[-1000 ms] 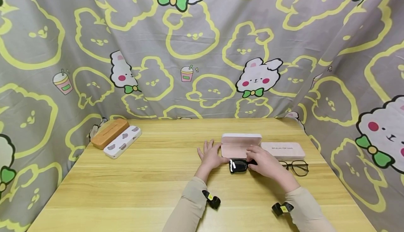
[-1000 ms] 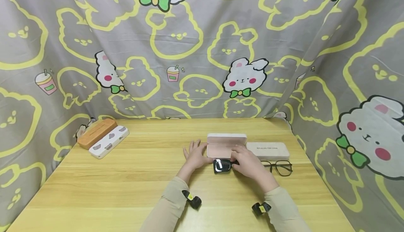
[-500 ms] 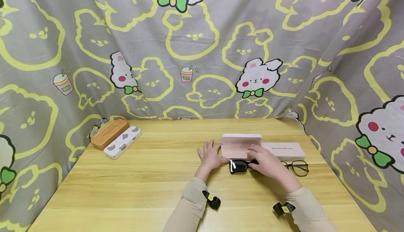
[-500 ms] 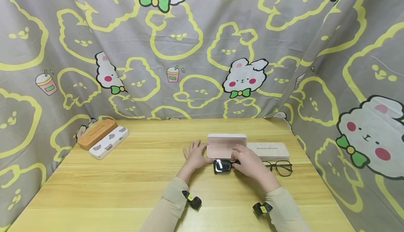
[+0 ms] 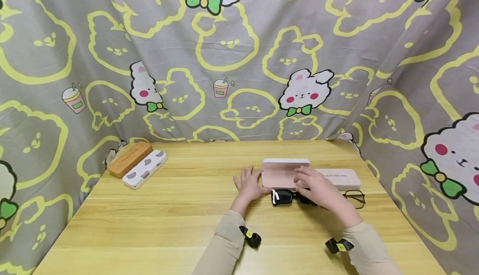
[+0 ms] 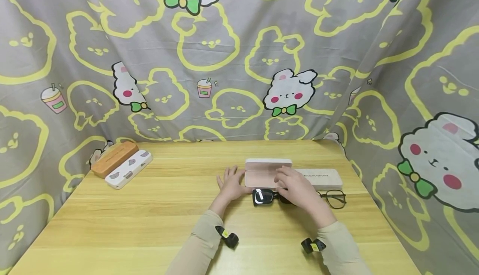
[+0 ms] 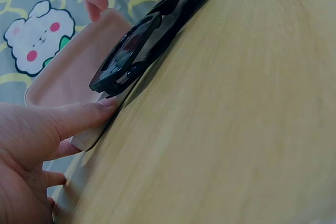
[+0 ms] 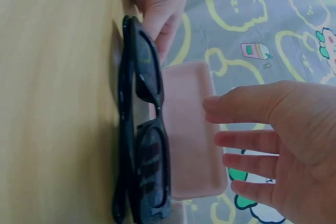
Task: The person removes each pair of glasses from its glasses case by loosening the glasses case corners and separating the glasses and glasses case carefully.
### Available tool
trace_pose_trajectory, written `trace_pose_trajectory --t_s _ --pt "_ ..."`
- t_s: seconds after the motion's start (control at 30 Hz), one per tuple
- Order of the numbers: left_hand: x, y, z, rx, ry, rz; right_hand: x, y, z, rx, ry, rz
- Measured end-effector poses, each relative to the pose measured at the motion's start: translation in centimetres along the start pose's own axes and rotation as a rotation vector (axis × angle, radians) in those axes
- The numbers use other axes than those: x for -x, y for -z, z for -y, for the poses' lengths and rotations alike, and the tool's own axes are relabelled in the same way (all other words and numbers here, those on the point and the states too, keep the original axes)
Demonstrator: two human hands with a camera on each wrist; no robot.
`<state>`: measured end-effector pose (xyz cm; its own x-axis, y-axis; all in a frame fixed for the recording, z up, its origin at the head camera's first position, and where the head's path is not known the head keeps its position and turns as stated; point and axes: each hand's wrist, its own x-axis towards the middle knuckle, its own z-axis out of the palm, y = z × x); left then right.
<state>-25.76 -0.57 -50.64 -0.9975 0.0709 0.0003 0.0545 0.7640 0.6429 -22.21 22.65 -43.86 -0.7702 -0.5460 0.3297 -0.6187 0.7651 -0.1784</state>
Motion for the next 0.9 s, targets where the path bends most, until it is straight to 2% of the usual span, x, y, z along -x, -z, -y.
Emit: trace_pose_trajectory --t_s 0.57,0.9 --pt "0.2 -0.1 -0.3 -0.002 -0.001 -0.004 0.0 1.5 -0.7 0.022 0.006 -0.123" --pt "0.2 0.0 -0.1 0.016 -0.006 -0.007 -1.6 2.1 -1.2 0.045 0.006 -0.147"
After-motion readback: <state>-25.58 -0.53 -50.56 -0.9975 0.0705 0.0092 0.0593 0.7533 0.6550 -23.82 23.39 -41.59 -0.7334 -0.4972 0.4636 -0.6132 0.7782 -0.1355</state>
